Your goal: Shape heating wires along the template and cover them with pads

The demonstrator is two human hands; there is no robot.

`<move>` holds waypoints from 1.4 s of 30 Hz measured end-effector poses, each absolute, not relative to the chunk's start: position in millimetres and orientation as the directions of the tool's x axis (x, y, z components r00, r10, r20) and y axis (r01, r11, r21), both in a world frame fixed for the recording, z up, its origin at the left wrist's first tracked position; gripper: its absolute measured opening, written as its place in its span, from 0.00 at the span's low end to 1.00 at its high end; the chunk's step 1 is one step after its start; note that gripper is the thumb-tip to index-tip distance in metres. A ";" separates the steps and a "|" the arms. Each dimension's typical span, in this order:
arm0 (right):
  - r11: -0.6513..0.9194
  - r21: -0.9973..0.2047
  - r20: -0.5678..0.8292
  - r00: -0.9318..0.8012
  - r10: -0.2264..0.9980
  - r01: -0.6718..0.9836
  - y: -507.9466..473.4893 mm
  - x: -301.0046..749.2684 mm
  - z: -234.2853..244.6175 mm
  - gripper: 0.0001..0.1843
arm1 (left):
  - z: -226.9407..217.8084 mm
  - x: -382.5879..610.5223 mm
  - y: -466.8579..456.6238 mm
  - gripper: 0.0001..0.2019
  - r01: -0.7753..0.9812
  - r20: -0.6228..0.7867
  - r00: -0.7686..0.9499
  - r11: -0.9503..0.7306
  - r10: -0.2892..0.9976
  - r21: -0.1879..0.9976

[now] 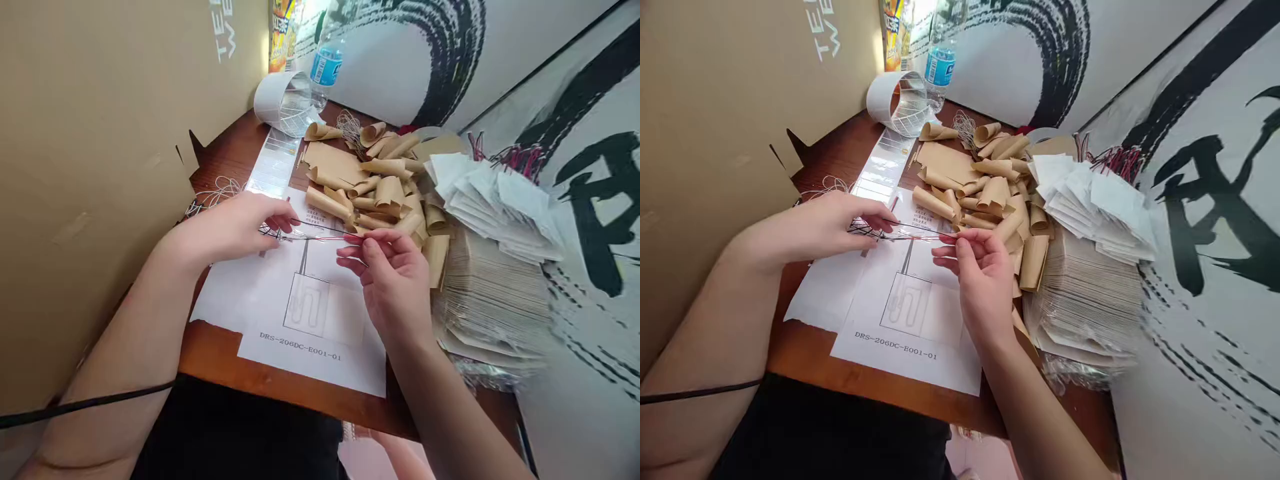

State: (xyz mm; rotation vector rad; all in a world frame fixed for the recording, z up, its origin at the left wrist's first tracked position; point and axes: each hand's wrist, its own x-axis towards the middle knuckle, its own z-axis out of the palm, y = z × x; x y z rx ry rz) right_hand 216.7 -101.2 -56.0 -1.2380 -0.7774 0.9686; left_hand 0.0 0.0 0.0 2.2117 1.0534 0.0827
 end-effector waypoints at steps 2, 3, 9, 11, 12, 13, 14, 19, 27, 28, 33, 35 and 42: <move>0.044 -0.976 -0.043 0.383 0.923 -0.215 -101.8 216.2 -55.2 0.16 | -6.4 3.2 2.2 0.16 0.683 -0.189 0.662 -0.479 0.726 0.551; 0.040 -0.973 -0.051 0.376 0.925 -0.229 -102.0 216.0 -55.0 0.16 | -8.9 4.4 3.0 0.13 0.686 -0.175 0.659 -0.489 0.731 0.539; 0.006 -0.978 -0.083 0.408 0.909 -0.211 -103.3 215.0 -57.0 0.14 | -10.8 6.8 2.7 0.05 0.643 -0.131 0.653 -0.454 0.746 0.617; -0.010 -0.979 -0.094 0.406 0.909 -0.204 -103.6 214.5 -57.1 0.15 | -9.6 7.6 1.6 0.07 0.635 -0.142 0.650 -0.431 0.746 0.641; -0.020 -0.976 -0.106 0.392 0.914 -0.217 -103.6 214.3 -56.7 0.15 | -9.8 8.2 1.4 0.08 0.630 -0.156 0.657 -0.424 0.738 0.650; -0.031 -0.971 -0.122 0.374 0.919 -0.239 -103.5 214.2 -55.9 0.16 | -10.5 8.9 1.4 0.09 0.630 -0.173 0.664 -0.421 0.727 0.652; -0.043 -0.963 -0.140 0.356 0.924 -0.266 -103.4 214.4 -54.7 0.17 | -12.0 9.6 1.8 0.09 0.636 -0.190 0.671 -0.425 0.717 0.644; -0.030 -0.919 -0.179 0.346 0.921 -0.393 -101.2 221.4 -48.1 0.21 | -24.6 8.1 8.2 0.11 0.736 -0.245 0.615 -0.434 0.749 0.519; -0.007 -0.873 -0.170 0.289 0.942 -0.488 -97.8 244.0 -44.1 0.18 | -33.8 2.2 11.4 0.04 0.820 -0.185 0.488 -0.376 0.853 0.431; -0.019 -0.867 -0.181 0.280 0.943 -0.498 -97.9 244.8 -43.1 0.18 | -32.4 2.6 10.4 0.03 0.837 -0.172 0.460 -0.361 0.871 0.411; -0.046 -0.852 -0.229 0.292 0.929 -0.521 -99.3 240.9 -38.1 0.22 | -25.9 6.5 7.2 0.06 0.920 -0.123 0.313 -0.268 0.942 0.285; -0.070 -0.855 -0.238 0.270 0.933 -0.513 -100.5 238.7 -37.3 0.22 | -27.4 6.6 8.5 0.06 0.942 -0.091 0.246 -0.216 0.965 0.257; -0.106 -0.872 -0.193 0.137 0.972 -0.477 -104.4 231.0 -39.4 0.19 | -32.7 7.4 13.1 0.12 0.939 0.123 0.112 -0.145 0.986 0.312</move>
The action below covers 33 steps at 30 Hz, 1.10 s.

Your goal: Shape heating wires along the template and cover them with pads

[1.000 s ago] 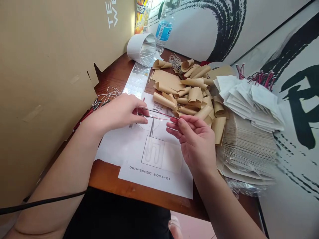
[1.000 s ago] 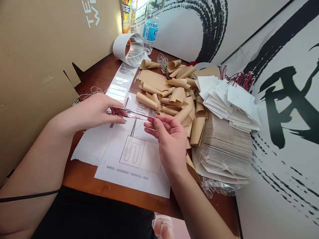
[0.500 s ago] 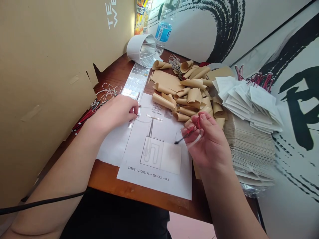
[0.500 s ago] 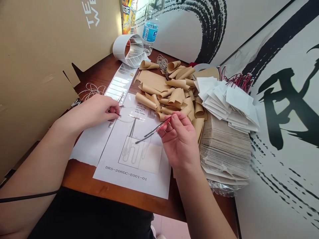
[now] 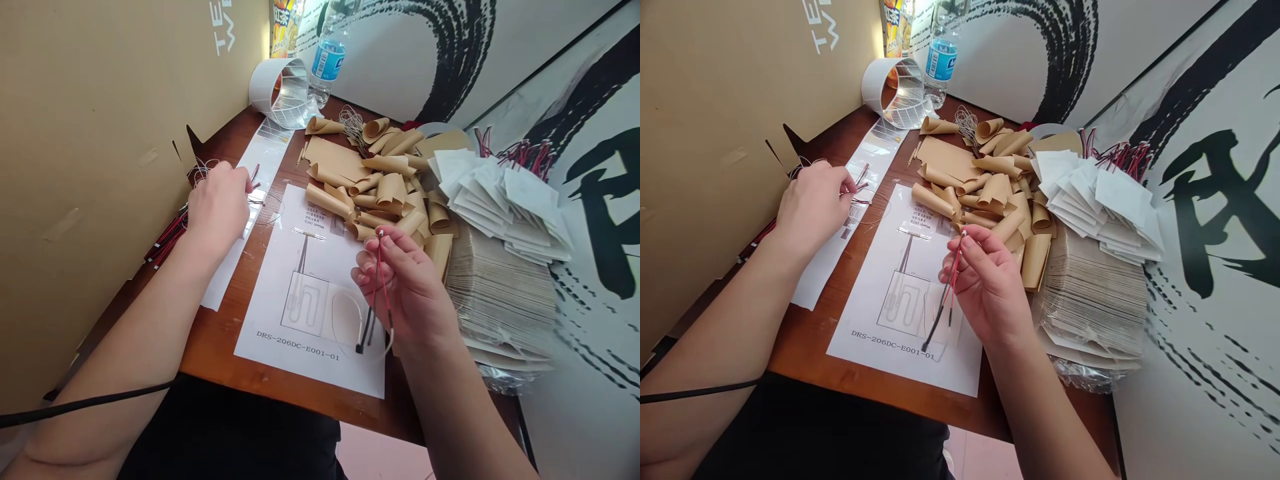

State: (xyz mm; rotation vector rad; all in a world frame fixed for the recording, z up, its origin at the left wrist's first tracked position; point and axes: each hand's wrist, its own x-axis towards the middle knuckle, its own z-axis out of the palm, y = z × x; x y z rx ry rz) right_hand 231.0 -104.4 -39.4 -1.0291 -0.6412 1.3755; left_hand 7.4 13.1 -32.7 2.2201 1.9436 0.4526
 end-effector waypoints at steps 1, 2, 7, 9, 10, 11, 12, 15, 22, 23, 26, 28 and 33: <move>-0.113 -0.876 -0.195 0.129 0.972 -0.469 -105.0 229.2 -39.4 0.20 | -30.2 10.4 11.4 0.10 0.900 0.165 0.144 -0.198 0.976 0.387; -0.116 -0.880 -0.196 0.131 0.972 -0.461 -105.7 227.3 -39.1 0.20 | -26.9 14.3 8.7 0.08 0.834 0.192 0.202 -0.271 0.960 0.480; -0.102 -0.923 -0.190 0.207 0.960 -0.371 -110.8 220.5 -37.2 0.16 | -11.5 35.8 -13.4 0.16 0.306 -0.163 0.732 -0.106 0.661 0.946; -0.101 -0.939 -0.186 0.236 0.954 -0.328 -112.3 219.1 -36.4 0.14 | -8.9 40.6 -21.0 0.16 0.278 -0.243 0.835 0.002 0.493 0.961; -0.100 -0.947 -0.181 0.250 0.951 -0.305 -112.7 218.5 -36.0 0.14 | -8.2 42.2 -23.6 0.16 0.289 -0.272 0.852 0.032 0.448 0.957; -0.098 -0.955 -0.174 0.262 0.949 -0.281 -112.9 217.9 -35.6 0.14 | -7.8 43.4 -25.6 0.15 0.304 -0.297 0.858 0.053 0.419 0.951; -0.096 -0.962 -0.168 0.273 0.947 -0.257 -113.0 217.3 -35.2 0.14 | -7.7 44.4 -26.9 0.14 0.315 -0.316 0.857 0.070 0.407 0.946; -0.083 -0.971 -0.151 0.301 0.942 -0.225 -112.9 216.3 -34.1 0.14 | -8.4 46.8 -28.5 0.11 0.311 -0.331 0.856 0.116 0.397 0.943; -0.098 -0.943 -0.172 0.213 0.962 -0.317 -110.8 221.1 -37.4 0.20 | -13.3 48.9 -24.6 0.08 0.254 -0.310 0.833 0.181 0.458 0.950; -0.113 -0.940 -0.177 0.179 0.968 -0.322 -110.9 221.7 -38.9 0.21 | -14.0 48.8 -23.4 0.08 0.246 -0.308 0.816 0.188 0.490 0.951; -0.180 -0.954 -0.198 0.055 0.979 -0.239 -112.1 221.5 -43.7 0.21 | -15.5 48.5 -20.4 0.08 0.217 -0.299 0.752 0.208 0.588 0.954; -0.219 -0.964 -0.219 -0.015 0.976 -0.150 -113.3 220.8 -45.5 0.19 | -16.1 48.5 -19.2 0.08 0.203 -0.303 0.714 0.228 0.631 0.952; -0.276 -0.959 -0.274 -0.043 0.961 -0.065 -114.1 222.5 -42.2 0.17 | -18.5 47.2 -17.0 0.10 0.214 -0.305 0.681 0.217 0.666 0.952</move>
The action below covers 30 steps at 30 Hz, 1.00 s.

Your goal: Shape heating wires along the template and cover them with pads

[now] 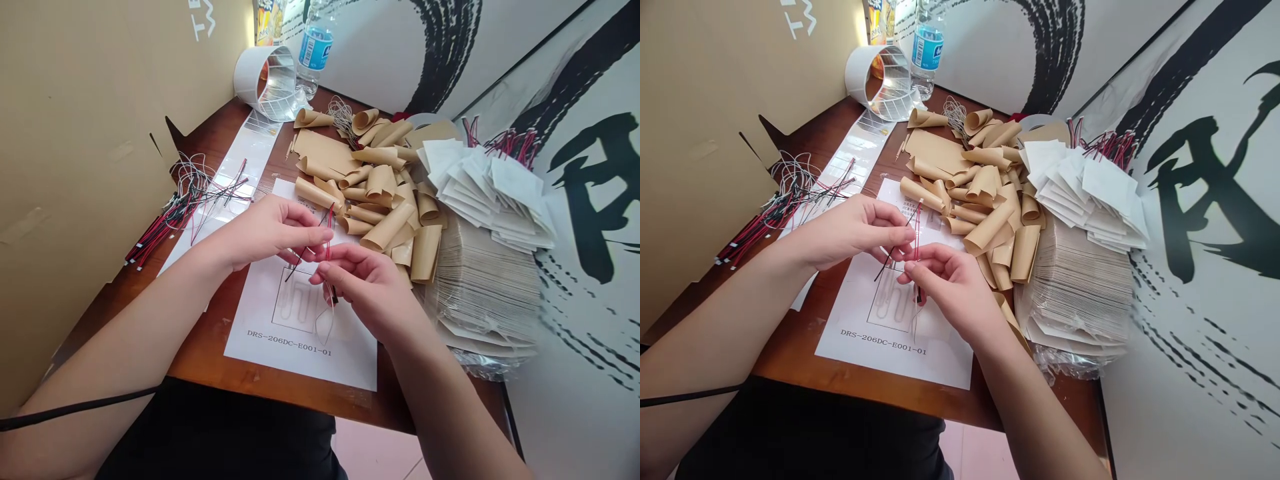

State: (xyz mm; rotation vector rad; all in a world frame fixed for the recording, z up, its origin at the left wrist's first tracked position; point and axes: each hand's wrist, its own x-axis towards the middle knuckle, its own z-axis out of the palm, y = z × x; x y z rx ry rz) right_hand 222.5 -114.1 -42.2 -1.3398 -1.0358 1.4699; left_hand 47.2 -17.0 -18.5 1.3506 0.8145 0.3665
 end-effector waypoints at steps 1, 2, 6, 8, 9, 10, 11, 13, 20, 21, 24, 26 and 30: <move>-0.291 -0.955 -0.288 -0.049 0.956 -0.055 -114.1 223.3 -40.8 0.17 | -19.2 46.7 -16.4 0.11 0.205 -0.298 0.665 0.216 0.685 0.955; -0.308 -0.950 -0.306 -0.059 0.950 -0.043 -114.2 224.0 -39.3 0.17 | -19.9 46.1 -15.7 0.13 0.192 -0.291 0.644 0.219 0.707 0.957; -0.368 -0.930 -0.366 -0.085 0.927 -0.004 -115.0 224.9 -34.5 0.18 | -21.0 45.4 -13.5 0.14 0.160 -0.262 0.586 0.208 0.767 0.965; -0.390 -0.920 -0.390 -0.094 0.916 0.020 -115.5 224.4 -33.1 0.18 | -20.2 46.0 -13.1 0.12 0.164 -0.258 0.582 0.199 0.771 0.966; -0.398 -0.917 -0.399 -0.098 0.912 0.030 -115.8 224.2 -32.8 0.17 | -19.7 46.4 -13.1 0.11 0.170 -0.258 0.582 0.196 0.771 0.966; -0.403 -0.915 -0.404 -0.103 0.909 0.035 -116.0 224.1 -32.7 0.17 | -19.2 46.9 -13.0 0.10 0.177 -0.261 0.581 0.194 0.771 0.965; -0.404 -0.914 -0.406 -0.106 0.908 0.037 -116.2 224.1 -32.7 0.17 | -18.9 47.3 -12.8 0.09 0.184 -0.265 0.580 0.194 0.770 0.964; -0.399 -0.916 -0.402 -0.108 0.909 0.044 -116.5 224.6 -32.9 0.16 | -19.1 48.1 -12.3 0.07 0.195 -0.273 0.574 0.196 0.772 0.961; -0.369 -0.929 -0.368 -0.119 0.922 0.020 -115.4 229.3 -31.0 0.16 | -23.0 50.0 -9.7 0.05 0.152 -0.266 0.525 0.219 0.808 0.964; -0.360 -0.933 -0.359 -0.128 0.925 0.014 -115.3 230.1 -31.0 0.16 | -23.0 49.9 -9.7 0.04 0.148 -0.270 0.522 0.226 0.809 0.963; -0.351 -0.936 -0.350 -0.153 0.924 0.022 -115.3 231.4 -31.3 0.15 | -22.5 48.9 -9.7 0.04 0.141 -0.279 0.532 0.242 0.799 0.960; -0.367 -0.930 -0.367 -0.162 0.916 0.032 -115.5 231.1 -31.2 0.16 | -22.0 47.9 -9.7 0.04 0.145 -0.287 0.558 0.249 0.779 0.958; -0.416 -0.909 -0.414 -0.183 0.892 0.031 -116.3 229.9 -30.5 0.16 | -20.7 46.4 -10.2 0.04 0.161 -0.299 0.595 0.254 0.746 0.954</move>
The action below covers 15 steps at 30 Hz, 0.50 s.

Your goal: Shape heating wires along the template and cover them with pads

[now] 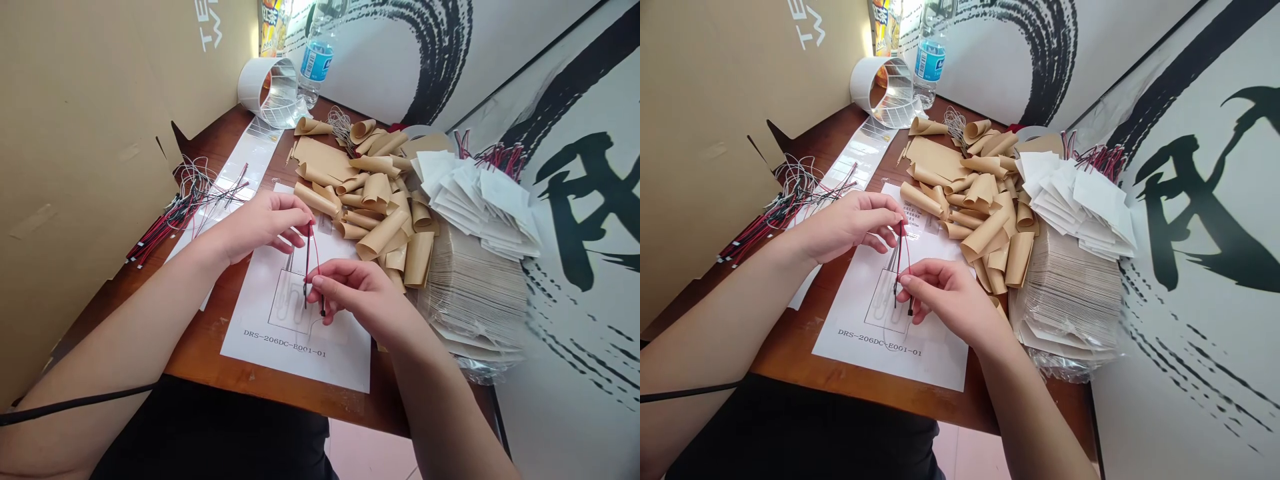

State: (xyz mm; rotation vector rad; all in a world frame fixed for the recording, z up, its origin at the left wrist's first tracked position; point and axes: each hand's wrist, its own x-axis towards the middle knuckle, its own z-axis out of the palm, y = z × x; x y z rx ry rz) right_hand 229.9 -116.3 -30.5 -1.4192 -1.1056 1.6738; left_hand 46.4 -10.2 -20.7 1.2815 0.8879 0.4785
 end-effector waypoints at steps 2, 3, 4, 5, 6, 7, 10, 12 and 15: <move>-0.435 -0.900 -0.432 -0.190 0.882 0.025 -116.6 229.8 -31.0 0.16 | -19.7 46.2 -10.8 0.05 0.171 -0.304 0.600 0.253 0.740 0.952; -0.442 -0.897 -0.438 -0.192 0.878 0.022 -116.7 229.8 -31.5 0.16 | -19.3 46.2 -11.0 0.04 0.178 -0.307 0.599 0.251 0.740 0.952; -0.448 -0.894 -0.443 -0.193 0.876 0.019 -116.7 229.8 -32.0 0.16 | -19.0 46.2 -11.1 0.04 0.187 -0.309 0.596 0.247 0.741 0.951; -0.453 -0.891 -0.447 -0.194 0.873 0.016 -116.7 229.8 -32.5 0.16 | -18.8 46.2 -11.1 0.05 0.194 -0.309 0.593 0.241 0.744 0.951; -0.458 -0.889 -0.451 -0.197 0.871 0.011 -116.6 229.6 -32.9 0.16 | -19.0 46.0 -11.0 0.05 0.198 -0.306 0.592 0.233 0.746 0.952; -0.461 -0.887 -0.453 -0.201 0.868 0.008 -116.5 229.3 -33.2 0.16 | -19.3 45.8 -10.7 0.05 0.198 -0.298 0.595 0.223 0.746 0.954; -0.467 -0.884 -0.457 -0.220 0.862 0.006 -116.2 228.6 -33.2 0.18 | -21.2 44.8 -9.6 0.07 0.188 -0.267 0.616 0.192 0.741 0.963; -0.468 -0.884 -0.459 -0.226 0.859 0.018 -116.3 228.7 -32.8 0.18 | -22.4 44.1 -9.3 0.08 0.188 -0.262 0.616 0.184 0.743 0.965; -0.470 -0.881 -0.470 -0.210 0.858 0.050 -116.3 229.8 -32.4 0.19 | -23.0 43.5 -9.9 0.08 0.185 -0.265 0.595 0.192 0.759 0.964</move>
